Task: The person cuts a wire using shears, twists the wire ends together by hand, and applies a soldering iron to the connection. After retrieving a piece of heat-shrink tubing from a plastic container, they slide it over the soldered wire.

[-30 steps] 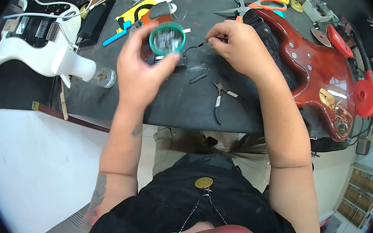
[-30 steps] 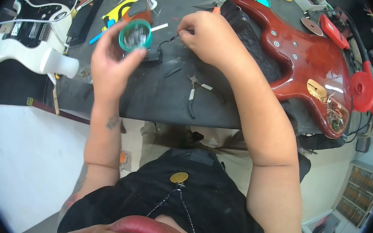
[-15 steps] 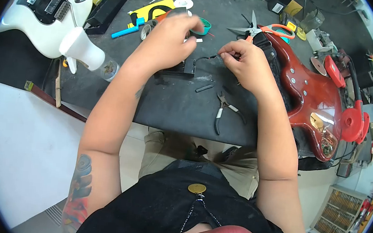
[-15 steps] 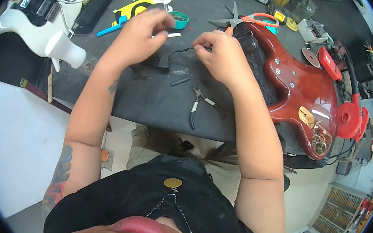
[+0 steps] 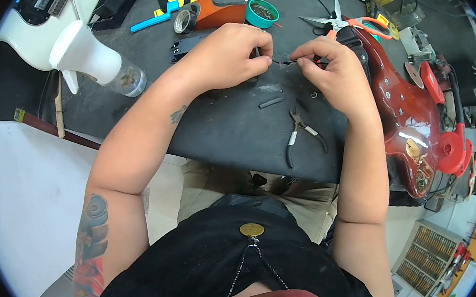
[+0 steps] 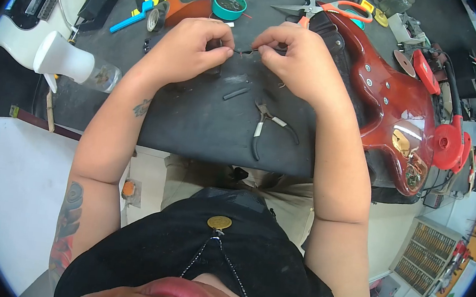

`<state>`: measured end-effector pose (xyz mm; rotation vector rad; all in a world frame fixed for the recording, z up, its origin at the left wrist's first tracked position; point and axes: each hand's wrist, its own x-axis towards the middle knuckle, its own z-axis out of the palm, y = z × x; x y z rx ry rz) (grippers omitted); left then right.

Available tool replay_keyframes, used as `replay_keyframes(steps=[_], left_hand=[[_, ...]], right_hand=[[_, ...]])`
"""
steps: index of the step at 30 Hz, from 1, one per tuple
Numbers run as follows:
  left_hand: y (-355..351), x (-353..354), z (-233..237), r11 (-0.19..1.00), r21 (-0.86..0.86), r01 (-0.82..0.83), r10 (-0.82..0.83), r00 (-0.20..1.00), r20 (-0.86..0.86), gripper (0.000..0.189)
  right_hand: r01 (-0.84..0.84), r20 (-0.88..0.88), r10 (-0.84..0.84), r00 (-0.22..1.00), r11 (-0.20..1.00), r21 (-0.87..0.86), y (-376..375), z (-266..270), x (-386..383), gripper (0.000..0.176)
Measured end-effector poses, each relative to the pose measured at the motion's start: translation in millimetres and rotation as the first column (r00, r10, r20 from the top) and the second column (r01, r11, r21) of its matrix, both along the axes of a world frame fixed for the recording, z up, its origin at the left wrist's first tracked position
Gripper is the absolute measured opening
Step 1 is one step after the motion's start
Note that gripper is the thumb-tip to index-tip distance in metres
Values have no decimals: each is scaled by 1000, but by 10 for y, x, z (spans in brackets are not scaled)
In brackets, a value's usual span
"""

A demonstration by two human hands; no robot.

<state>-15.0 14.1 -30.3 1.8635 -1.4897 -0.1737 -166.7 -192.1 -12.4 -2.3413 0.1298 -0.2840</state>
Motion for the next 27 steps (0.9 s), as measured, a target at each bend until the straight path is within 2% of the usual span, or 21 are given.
replay_keyframes(steps=[2, 6, 8, 11, 15, 22, 27], left_hand=[[-6, -6, -31, 997, 22, -76, 77, 996, -44, 15], [-11, -36, -30, 997, -1, -83, 83, 995, -56, 14], [-6, -57, 8, 998, -39, -49, 42, 987, -157, 14], [-9, -18, -24, 997, -62, -49, 41, 992, -122, 15], [-15, -15, -60, 993, -89, -74, 62, 990, -124, 18], [-27, -76, -21, 982, -33, -187, 179, 970, -166, 23], [-28, -76, -6, 978, -17, -206, 199, 960, -197, 23]], right_hand=[[10, -4, -10, 1000, 1000, -16, 9, 10, -7, 20], [28, -15, -28, 999, 1000, 5, 22, 21, -17, 20], [38, -37, -38, 999, 999, 10, 18, 26, -17, 20], [22, 5, -22, 1000, 999, -40, 0, 0, -8, 20], [36, 1, -36, 999, 999, 22, 4, -19, 2, 20], [119, -49, -114, 992, 988, 101, 58, -19, 23, 20], [111, -2, -111, 994, 992, 62, 74, -61, 49, 19]])
